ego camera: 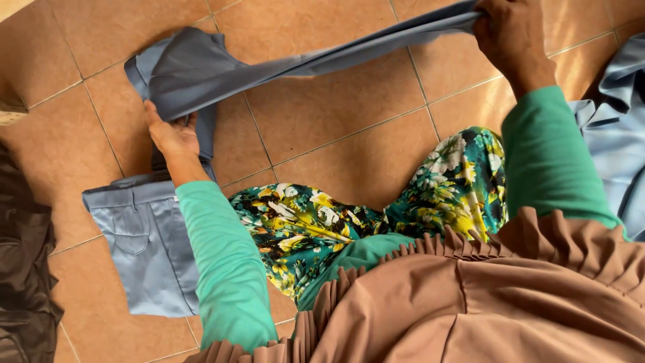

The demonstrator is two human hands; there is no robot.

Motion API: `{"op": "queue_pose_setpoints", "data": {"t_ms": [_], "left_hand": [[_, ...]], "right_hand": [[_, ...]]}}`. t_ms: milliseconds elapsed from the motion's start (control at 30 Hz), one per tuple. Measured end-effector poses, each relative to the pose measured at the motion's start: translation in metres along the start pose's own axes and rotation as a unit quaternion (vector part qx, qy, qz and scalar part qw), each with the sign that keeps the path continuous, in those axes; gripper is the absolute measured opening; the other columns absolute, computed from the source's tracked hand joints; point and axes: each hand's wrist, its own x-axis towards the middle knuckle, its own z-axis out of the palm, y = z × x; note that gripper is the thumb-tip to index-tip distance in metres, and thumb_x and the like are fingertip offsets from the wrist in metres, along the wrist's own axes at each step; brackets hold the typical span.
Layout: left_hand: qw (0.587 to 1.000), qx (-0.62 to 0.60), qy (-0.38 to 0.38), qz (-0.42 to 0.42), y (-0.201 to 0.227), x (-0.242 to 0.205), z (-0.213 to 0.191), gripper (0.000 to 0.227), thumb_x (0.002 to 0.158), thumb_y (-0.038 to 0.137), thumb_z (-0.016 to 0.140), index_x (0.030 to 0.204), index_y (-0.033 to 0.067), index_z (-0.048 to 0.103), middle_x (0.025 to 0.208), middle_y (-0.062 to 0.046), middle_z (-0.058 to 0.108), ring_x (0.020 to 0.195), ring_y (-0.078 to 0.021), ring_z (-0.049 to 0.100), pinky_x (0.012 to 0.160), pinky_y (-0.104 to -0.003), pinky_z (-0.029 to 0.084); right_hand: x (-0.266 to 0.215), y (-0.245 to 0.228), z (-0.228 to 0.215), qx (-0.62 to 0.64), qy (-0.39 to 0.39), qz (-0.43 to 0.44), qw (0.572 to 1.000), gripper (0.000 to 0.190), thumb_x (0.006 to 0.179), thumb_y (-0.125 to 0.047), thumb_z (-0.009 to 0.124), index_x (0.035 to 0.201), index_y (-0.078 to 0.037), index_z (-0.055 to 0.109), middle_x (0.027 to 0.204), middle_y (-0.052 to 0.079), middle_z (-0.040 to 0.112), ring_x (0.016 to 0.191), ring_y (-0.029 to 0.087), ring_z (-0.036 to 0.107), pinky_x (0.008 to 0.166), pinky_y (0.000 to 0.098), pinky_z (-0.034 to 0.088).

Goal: Folding trousers into neat rectangular stacks on the floor.

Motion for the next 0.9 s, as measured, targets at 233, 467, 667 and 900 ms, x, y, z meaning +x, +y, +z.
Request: {"op": "queue_pose_setpoints", "data": {"t_ms": [233, 467, 667, 900], "left_hand": [[0.994, -0.063, -0.022, -0.090, -0.097, 0.029, -0.101, 0.084, 0.102, 0.055, 0.063, 0.161, 0.0097, 0.024, 0.160, -0.019, 0.033, 0.148, -0.0384, 0.039, 0.124, -0.058, 0.031], [0.857, 0.436, -0.062, -0.267, -0.161, -0.018, -0.121, 0.085, 0.101, 0.065, 0.045, 0.151, -0.0029, 0.040, 0.138, -0.034, 0.054, 0.121, -0.0423, 0.063, 0.102, -0.045, 0.055], [0.826, 0.546, -0.137, -0.037, -0.228, -0.059, -0.080, 0.052, 0.098, 0.041, 0.065, 0.143, 0.0200, 0.053, 0.119, -0.019, 0.070, 0.112, -0.0355, 0.069, 0.097, -0.045, 0.058], [0.598, 0.763, -0.163, 0.183, -0.250, -0.073, -0.065, 0.044, 0.099, 0.017, 0.062, 0.140, 0.0309, 0.055, 0.151, -0.010, 0.034, 0.125, -0.0379, 0.062, 0.093, -0.050, 0.060]], "right_hand": [[-0.133, -0.052, 0.046, 0.055, -0.075, 0.012, 0.996, 0.009, 0.077, -0.018, 0.075, 0.078, -0.026, 0.072, 0.080, 0.002, 0.065, 0.074, 0.027, 0.062, 0.063, 0.0411, 0.053], [-0.167, 0.019, 0.163, 0.066, -0.255, 0.284, 0.922, 0.033, 0.087, -0.020, 0.061, 0.112, -0.030, 0.080, 0.096, 0.010, 0.075, 0.091, 0.040, 0.071, 0.080, 0.0532, 0.059], [-0.091, -0.001, 0.216, 0.224, -0.186, 0.390, 0.874, 0.037, 0.091, -0.020, 0.070, 0.128, -0.021, 0.069, 0.102, 0.014, 0.072, 0.101, 0.041, 0.069, 0.087, 0.0570, 0.056], [-0.099, 0.001, 0.280, 0.274, -0.216, 0.472, 0.809, 0.049, 0.085, -0.037, 0.084, 0.124, -0.012, 0.069, 0.112, 0.018, 0.070, 0.109, 0.043, 0.066, 0.084, 0.0604, 0.056]]}}
